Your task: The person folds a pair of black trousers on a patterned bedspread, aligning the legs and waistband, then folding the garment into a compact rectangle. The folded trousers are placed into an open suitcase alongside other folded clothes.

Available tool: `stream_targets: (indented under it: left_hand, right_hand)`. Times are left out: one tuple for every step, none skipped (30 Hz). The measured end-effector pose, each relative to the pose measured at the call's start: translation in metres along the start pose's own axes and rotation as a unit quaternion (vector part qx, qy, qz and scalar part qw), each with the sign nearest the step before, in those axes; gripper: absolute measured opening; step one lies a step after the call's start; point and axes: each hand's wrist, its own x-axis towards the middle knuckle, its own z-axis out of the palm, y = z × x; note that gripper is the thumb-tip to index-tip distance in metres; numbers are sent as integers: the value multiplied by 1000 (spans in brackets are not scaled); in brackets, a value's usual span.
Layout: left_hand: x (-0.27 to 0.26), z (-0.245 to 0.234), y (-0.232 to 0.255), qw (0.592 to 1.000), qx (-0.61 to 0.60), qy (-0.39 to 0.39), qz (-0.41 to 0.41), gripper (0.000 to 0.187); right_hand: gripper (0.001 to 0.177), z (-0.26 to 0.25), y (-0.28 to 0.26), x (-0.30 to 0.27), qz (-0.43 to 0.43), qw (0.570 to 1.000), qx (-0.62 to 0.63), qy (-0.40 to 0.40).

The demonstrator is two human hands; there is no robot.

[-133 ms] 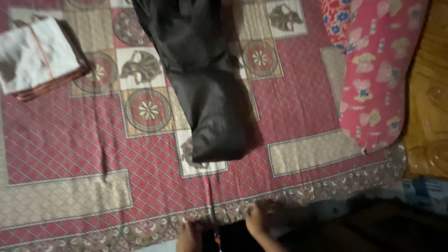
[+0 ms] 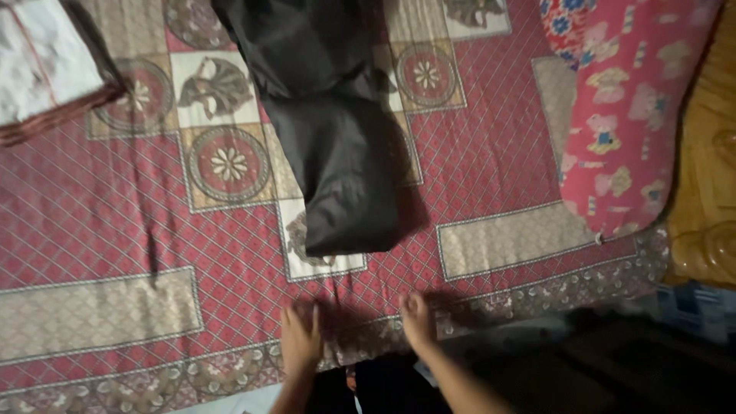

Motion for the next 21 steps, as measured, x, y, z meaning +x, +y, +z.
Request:
stream_targets:
  left_hand:
    - [21,-4,21,997,-37,43,48,73]
    - [44,-6,40,995,-79,28,49,80]
    - [68,-6,56,991,-77,69,89,91]
    - [93,-4,72,976,-181,72,93,92]
    - [117,-2,84,960,-252,51,109,95]
    - [138,-2,92,938,-322,29,124,99]
    - [161,-1,101,929,-364,-14,69,100]
    - [179,0,108,913,-404,-57,12,101]
    - [187,2,112,913,-399,-79,0,96]
    - [192,5,115,913,-394,-101,-12,91]
    - [192,5,115,913,-390,-120,-22,87]
    - [184,6,113,910,-381,-155,-53,78]
    - [176,5,110,906,-372,-188,-79,70]
    - [166,3,107,900,-362,-221,-105,63]
    - [156,2,105,903,-340,-239,-107,53]
    - [143,2,102,906,-318,-257,-109,45]
    - [130,2,98,901,-318,-273,-109,44]
    - [114,1,93,896,-319,-289,-108,43]
    - [92,2,87,883,-336,-306,-117,44]
    - [81,4,83,869,-353,-323,-125,44]
    - [65,6,76,875,-356,-295,-144,40]
  right_hand:
    - [45,5,-2,23,-22,988,148,-23]
    - [48,9,-13,45,-85,966,240,-47]
    - [56,11,-25,64,-76,964,247,-60]
    - [65,10,-41,83,-57,966,242,-70]
    - [75,6,-61,98,-36,967,237,-83]
    - [85,0,-83,109,-18,968,229,-99]
    - [95,-4,-106,120,-11,967,225,-117]
    - [105,-6,-133,134,-15,962,234,-138]
    - [105,-7,-156,141,-37,950,257,-173]
    - [104,-9,-173,143,-57,936,280,-207]
    - [96,-10,-184,139,-59,942,242,-224]
    - [88,-11,-192,134,-61,947,203,-240]
    - [82,-11,-200,130,-67,950,166,-257]
    - [77,-12,-202,122,-56,947,172,-265]
    - [72,-14,-199,113,-49,945,179,-269]
    - [67,-16,-194,103,-41,943,186,-274]
    - [70,-19,-187,95,-33,947,171,-269]
    - [72,-22,-177,84,-25,952,155,-263]
    - [77,-26,-166,76,14,965,107,-241]
    - [82,-31,-152,67,54,973,58,-216]
    - [86,-35,-137,56,67,974,24,-215]
